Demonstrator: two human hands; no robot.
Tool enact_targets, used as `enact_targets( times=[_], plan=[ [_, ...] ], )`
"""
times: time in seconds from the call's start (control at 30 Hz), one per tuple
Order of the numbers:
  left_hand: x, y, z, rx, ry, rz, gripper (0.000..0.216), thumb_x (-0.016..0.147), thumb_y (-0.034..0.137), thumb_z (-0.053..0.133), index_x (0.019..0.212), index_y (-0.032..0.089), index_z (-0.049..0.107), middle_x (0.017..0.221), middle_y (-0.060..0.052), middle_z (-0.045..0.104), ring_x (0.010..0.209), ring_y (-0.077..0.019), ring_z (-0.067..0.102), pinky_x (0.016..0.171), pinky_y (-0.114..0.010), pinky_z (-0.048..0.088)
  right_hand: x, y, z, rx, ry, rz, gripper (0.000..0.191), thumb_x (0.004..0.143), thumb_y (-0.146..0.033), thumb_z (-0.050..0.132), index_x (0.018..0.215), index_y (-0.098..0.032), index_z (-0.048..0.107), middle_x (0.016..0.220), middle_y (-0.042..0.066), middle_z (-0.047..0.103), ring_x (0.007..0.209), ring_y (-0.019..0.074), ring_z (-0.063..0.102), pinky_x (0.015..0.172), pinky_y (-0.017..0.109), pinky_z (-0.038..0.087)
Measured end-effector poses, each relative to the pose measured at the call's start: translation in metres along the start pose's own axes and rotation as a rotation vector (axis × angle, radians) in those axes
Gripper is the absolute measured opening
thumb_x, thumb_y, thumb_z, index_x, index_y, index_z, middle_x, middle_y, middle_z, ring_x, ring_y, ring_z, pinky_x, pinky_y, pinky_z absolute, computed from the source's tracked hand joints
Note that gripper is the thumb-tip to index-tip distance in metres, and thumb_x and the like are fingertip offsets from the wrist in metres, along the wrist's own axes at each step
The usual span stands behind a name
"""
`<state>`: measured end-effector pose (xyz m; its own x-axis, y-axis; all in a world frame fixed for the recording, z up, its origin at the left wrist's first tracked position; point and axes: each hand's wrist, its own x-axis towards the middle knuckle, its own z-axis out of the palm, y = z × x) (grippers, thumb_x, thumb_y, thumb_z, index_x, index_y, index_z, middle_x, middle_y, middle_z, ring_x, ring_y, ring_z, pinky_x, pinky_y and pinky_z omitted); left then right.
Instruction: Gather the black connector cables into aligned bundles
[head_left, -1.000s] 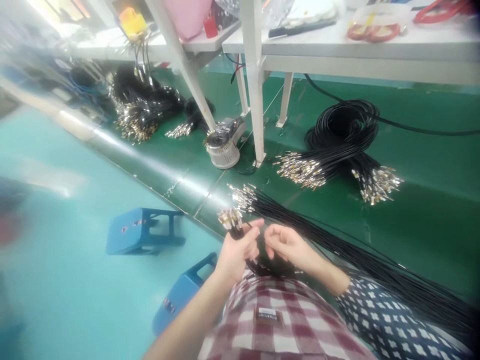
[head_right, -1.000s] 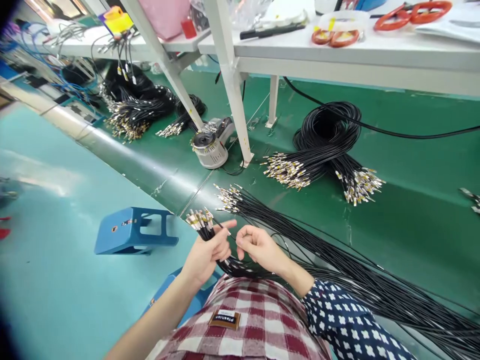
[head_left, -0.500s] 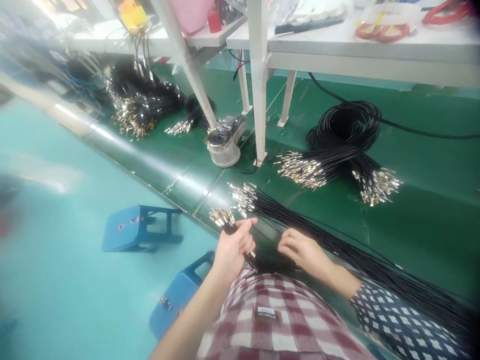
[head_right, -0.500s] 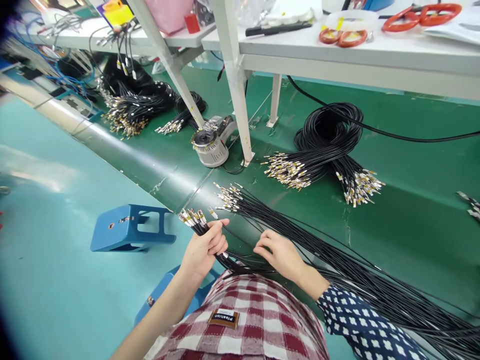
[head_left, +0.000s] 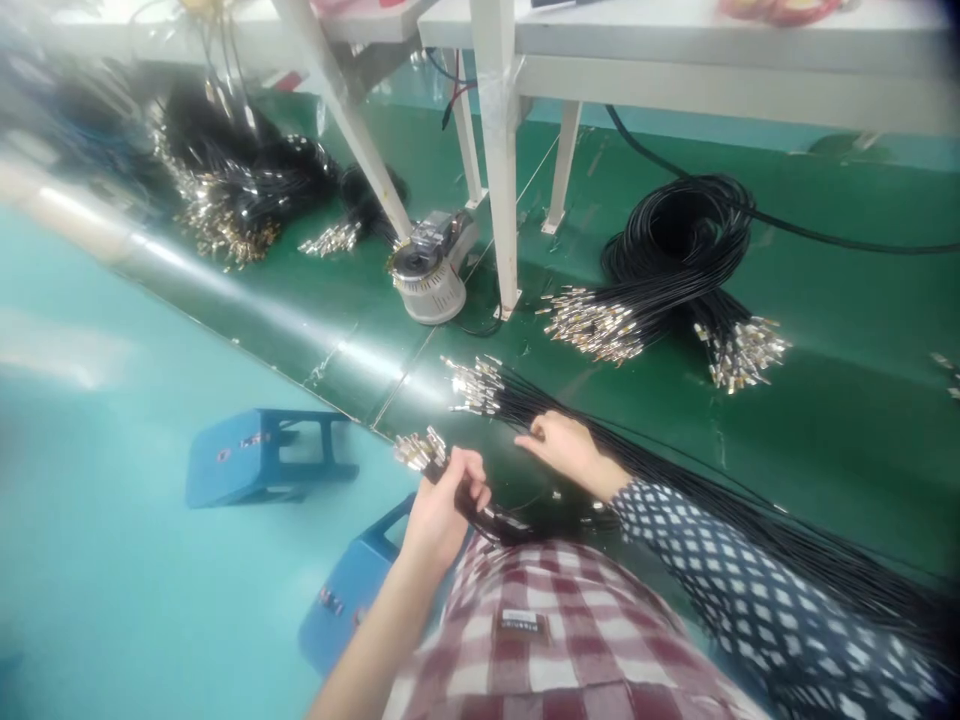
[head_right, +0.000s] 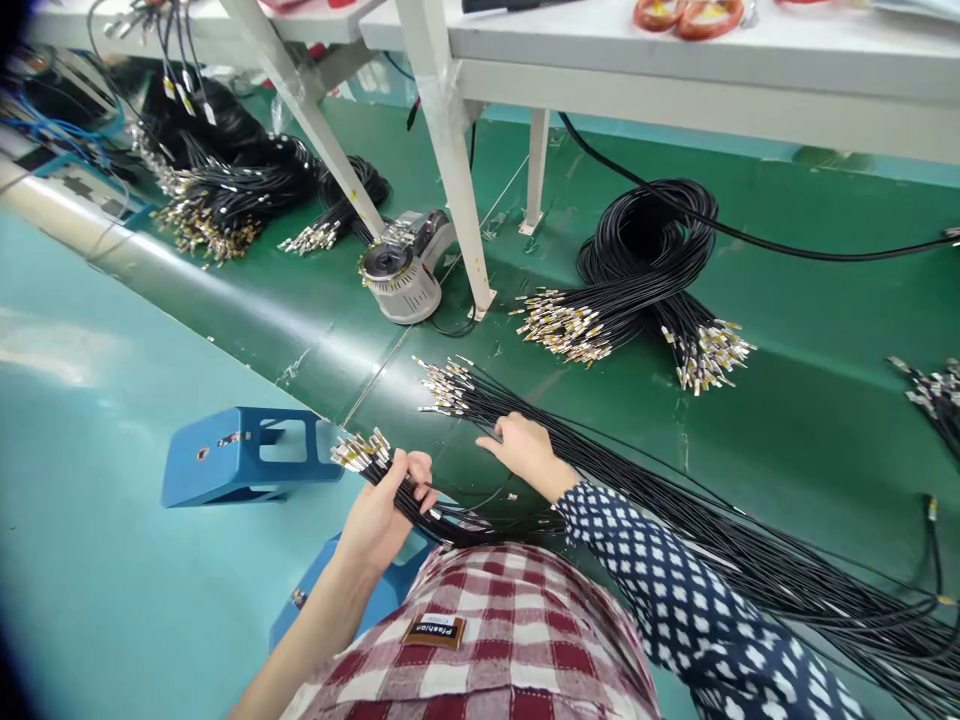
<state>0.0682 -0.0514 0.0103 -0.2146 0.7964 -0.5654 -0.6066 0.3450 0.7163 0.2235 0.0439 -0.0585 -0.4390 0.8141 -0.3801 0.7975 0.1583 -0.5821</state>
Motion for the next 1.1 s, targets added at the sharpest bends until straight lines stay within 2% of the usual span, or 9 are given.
enact_targets(
  times=[0.1, 0.23, 0.4, 0.5, 0.57, 0.7, 0.87, 0.97, 1.1],
  plan=[
    [0.000, -0.002, -0.003, 0.002, -0.054, 0.019, 0.044, 0.078, 0.044, 0.068, 0.052, 0.014, 0.049, 0.071, -0.003, 0.055, 0.068, -0.0134, 0.052, 0.065, -0.028, 0.043, 0.018, 0.014, 0.012, -0.011, -0.032, 0.043, 0.011, 0.082, -0.024, 0.065, 0.077, -0.014, 0.067, 0.089, 0.015, 0.070, 0.088, 0.0273, 0.065, 0.078, 0.037, 0.045],
    [0.001, -0.005, -0.006, -0.047, -0.033, 0.003, 0.047, 0.083, 0.043, 0.063, 0.051, 0.018, 0.039, 0.045, 0.005, 0.032, 0.049, -0.0110, 0.043, 0.059, -0.026, 0.040, 0.005, 0.018, 0.010, 0.143, -0.138, -0.028, 0.013, 0.087, -0.021, 0.055, 0.078, -0.017, 0.064, 0.076, 0.005, 0.070, 0.074, 0.0173, 0.066, 0.072, 0.029, 0.047],
    [0.002, -0.003, -0.001, -0.008, -0.050, -0.021, 0.019, 0.084, 0.033, 0.064, 0.079, 0.016, 0.059, 0.040, 0.012, 0.029, 0.038, -0.0043, 0.027, 0.073, -0.031, 0.046, -0.033, 0.023, -0.006, 0.483, -0.155, -0.152, 0.019, 0.091, -0.033, 0.050, 0.085, -0.017, 0.058, 0.074, 0.002, 0.066, 0.069, 0.0130, 0.061, 0.066, 0.024, 0.048],
    [0.004, -0.001, 0.006, 0.030, -0.066, -0.021, 0.027, 0.080, 0.027, 0.070, 0.103, 0.015, 0.062, 0.041, 0.014, 0.028, 0.037, -0.0033, 0.023, 0.062, -0.027, 0.044, -0.049, 0.011, -0.006, 0.730, -0.104, -0.206, 0.020, 0.088, -0.035, 0.053, 0.082, -0.017, 0.057, 0.069, 0.000, 0.062, 0.065, 0.0128, 0.057, 0.063, 0.025, 0.046],
    [0.006, -0.001, 0.009, 0.061, -0.104, -0.048, 0.032, 0.077, 0.027, 0.072, 0.104, 0.013, 0.064, 0.042, 0.013, 0.027, 0.038, -0.0031, 0.021, 0.050, -0.022, 0.034, -0.054, -0.003, -0.007, 0.767, -0.112, -0.256, 0.018, 0.088, -0.034, 0.054, 0.082, -0.017, 0.057, 0.068, 0.000, 0.061, 0.064, 0.0122, 0.055, 0.062, 0.024, 0.045],
    [0.009, -0.004, 0.005, 0.091, -0.114, -0.059, 0.024, 0.075, 0.032, 0.074, 0.077, 0.009, 0.066, 0.050, 0.006, 0.042, 0.040, -0.0026, 0.029, 0.047, -0.022, 0.029, -0.038, -0.019, -0.012, 0.566, -0.225, -0.368, 0.022, 0.092, -0.037, 0.052, 0.084, -0.019, 0.061, 0.074, -0.001, 0.066, 0.067, 0.0113, 0.059, 0.064, 0.022, 0.045],
    [0.005, -0.007, -0.009, 0.020, -0.068, 0.051, 0.031, 0.077, 0.035, 0.071, 0.061, 0.012, 0.058, 0.076, -0.003, 0.059, 0.066, -0.0102, 0.054, 0.067, -0.025, 0.043, 0.023, 0.007, -0.006, -0.084, 0.073, -0.048, 0.022, 0.089, -0.036, 0.058, 0.101, -0.018, 0.062, 0.105, 0.007, 0.064, 0.085, 0.0188, 0.063, 0.069, 0.028, 0.044],
    [0.003, -0.009, -0.012, -0.067, -0.106, 0.021, 0.041, 0.084, 0.039, 0.063, 0.054, 0.016, 0.047, 0.054, 0.001, 0.048, 0.062, -0.0129, 0.054, 0.074, -0.031, 0.046, 0.044, 0.024, 0.005, -0.184, 0.093, -0.019, 0.015, 0.088, -0.026, 0.060, 0.100, -0.016, 0.062, 0.110, 0.011, 0.061, 0.086, 0.0219, 0.063, 0.067, 0.029, 0.042],
    [0.005, -0.013, -0.012, -0.182, -0.049, -0.040, 0.046, 0.089, 0.039, 0.057, 0.053, 0.017, 0.038, 0.041, 0.008, 0.026, 0.038, -0.0052, 0.024, 0.049, -0.023, 0.034, 0.039, 0.035, 0.009, -0.264, 0.120, -0.039, 0.015, 0.094, -0.028, 0.049, 0.097, -0.019, 0.061, 0.105, 0.007, 0.063, 0.086, 0.0207, 0.062, 0.066, 0.029, 0.040]
  ],
)
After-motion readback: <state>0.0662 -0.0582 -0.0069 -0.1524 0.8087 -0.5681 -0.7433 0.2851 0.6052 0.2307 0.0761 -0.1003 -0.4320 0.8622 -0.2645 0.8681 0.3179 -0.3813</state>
